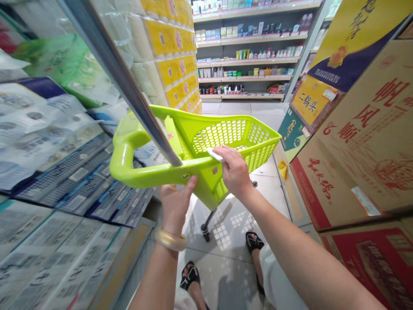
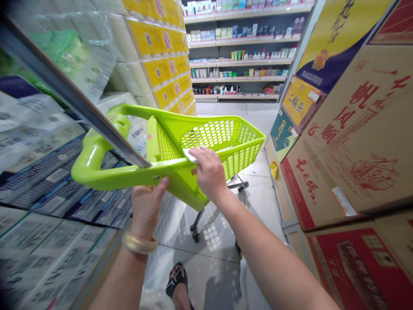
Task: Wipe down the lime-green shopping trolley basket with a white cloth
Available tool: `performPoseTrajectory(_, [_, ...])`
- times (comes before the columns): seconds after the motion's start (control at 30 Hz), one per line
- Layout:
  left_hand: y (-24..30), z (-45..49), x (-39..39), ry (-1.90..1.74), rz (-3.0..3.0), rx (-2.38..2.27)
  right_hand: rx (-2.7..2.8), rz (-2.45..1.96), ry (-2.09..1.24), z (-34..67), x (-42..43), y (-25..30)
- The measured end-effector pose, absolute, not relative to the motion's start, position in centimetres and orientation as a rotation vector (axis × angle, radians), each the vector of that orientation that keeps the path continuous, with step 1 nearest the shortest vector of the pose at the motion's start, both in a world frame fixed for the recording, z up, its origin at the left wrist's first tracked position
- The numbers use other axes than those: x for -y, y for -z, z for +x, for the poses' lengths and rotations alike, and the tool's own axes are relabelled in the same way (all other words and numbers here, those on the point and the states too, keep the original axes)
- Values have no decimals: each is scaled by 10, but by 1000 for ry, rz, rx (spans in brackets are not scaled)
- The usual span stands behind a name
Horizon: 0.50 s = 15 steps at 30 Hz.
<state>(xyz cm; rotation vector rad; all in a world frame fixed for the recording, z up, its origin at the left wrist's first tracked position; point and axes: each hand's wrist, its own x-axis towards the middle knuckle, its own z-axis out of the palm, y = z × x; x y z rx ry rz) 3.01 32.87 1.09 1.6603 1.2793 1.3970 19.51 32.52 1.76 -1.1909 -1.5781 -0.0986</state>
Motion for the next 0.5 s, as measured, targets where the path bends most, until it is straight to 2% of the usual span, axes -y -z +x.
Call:
performPoseTrajectory(0.07, [-6,31,-327,-1365,1592,-1247,1526,-1232,83,196,-325,-18])
performPoseTrajectory(0.27, [0,37,-327,-1344,1625,-1247,1776,-999,48,180,-314,-30])
performPoseTrajectory(0.5, [8,37,-331,-1280,1657,-1466,1494,-1313,35,201,-325,-18])
